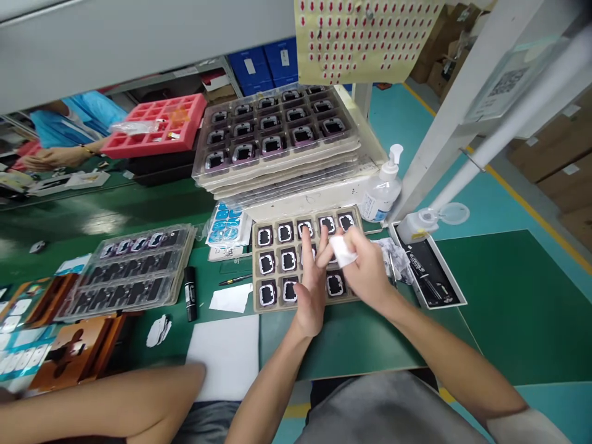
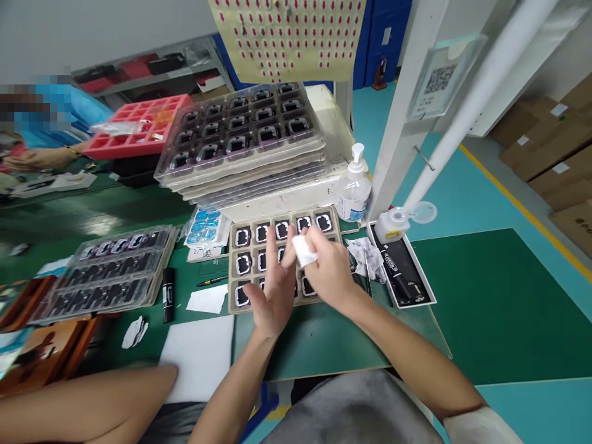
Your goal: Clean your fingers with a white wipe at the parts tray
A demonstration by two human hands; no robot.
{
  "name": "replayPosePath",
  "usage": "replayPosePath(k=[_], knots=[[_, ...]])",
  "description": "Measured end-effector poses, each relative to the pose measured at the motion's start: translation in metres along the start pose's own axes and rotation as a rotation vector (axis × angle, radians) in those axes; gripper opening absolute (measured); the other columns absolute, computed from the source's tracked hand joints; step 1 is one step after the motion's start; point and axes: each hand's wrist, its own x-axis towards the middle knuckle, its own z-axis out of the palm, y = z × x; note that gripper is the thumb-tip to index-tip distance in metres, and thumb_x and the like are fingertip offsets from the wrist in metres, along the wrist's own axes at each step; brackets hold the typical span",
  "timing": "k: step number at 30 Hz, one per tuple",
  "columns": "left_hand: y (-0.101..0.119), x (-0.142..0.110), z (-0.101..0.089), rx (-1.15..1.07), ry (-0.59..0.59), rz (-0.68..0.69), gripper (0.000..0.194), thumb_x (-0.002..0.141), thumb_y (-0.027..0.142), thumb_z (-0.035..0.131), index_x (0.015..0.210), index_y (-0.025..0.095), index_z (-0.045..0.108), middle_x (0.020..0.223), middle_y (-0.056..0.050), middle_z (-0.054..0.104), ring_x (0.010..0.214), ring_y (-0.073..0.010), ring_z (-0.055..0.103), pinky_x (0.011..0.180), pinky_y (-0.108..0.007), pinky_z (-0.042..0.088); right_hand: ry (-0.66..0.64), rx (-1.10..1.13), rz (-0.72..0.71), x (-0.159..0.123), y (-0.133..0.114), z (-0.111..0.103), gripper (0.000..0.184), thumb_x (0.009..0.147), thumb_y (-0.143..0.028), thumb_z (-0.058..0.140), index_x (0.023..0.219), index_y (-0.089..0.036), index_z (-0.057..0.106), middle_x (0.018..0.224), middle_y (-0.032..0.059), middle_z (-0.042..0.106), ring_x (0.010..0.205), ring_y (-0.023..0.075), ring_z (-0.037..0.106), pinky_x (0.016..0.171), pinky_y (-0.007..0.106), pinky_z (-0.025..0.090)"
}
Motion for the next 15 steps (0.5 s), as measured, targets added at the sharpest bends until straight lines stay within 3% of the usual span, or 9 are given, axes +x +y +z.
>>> replayPosePath(k=[4, 9, 15], knots=[[0.0008, 0.0010, -0.0010, 0.058, 0.013, 0.028, 0.103, 0.095, 0.090, 0.015, 0.174, 0.029, -0.009, 0.172, -0.010, 0.044, 0.171, -0.0249, 0.008, 0.138, -0.055, 0.009, -0.039, 0.019, 0.019, -0.0019, 0.0002, -0.0002, 0.026, 0.096, -0.023, 0.053, 0.081, -0.025, 0.031, 0.064, -0.0061, 0.038, 0.054, 0.0128, 0.034, 0.057, 0.029, 0.022], [-0.0044, 0.0006, -0.0050, 0.292, 0.051, 0.136, 0.106, 0.095, 0.091, 0.023, 0.173, 0.028, -0.012, 0.172, -0.011, 0.042, 0.170, -0.0280, 0.013, 0.138, -0.055, 0.008, -0.021, 0.045, 0.083, -0.0036, -0.0030, -0.0006, 0.028, 0.098, -0.023, 0.051, 0.081, -0.025, 0.029, 0.064, -0.0066, 0.034, 0.054, 0.0127, 0.033, 0.057, 0.030, 0.021], [-0.0055, 0.0006, -0.0073, 0.350, 0.053, 0.157, 0.107, 0.094, 0.092, 0.026, 0.173, 0.030, -0.014, 0.175, -0.013, 0.036, 0.168, -0.0330, 0.022, 0.137, -0.055, 0.013, -0.064, 0.102, 0.110, -0.0023, -0.0072, -0.0017, 0.027, 0.095, -0.022, 0.052, 0.080, -0.025, 0.030, 0.064, -0.0066, 0.034, 0.055, 0.0129, 0.033, 0.057, 0.031, 0.021]])
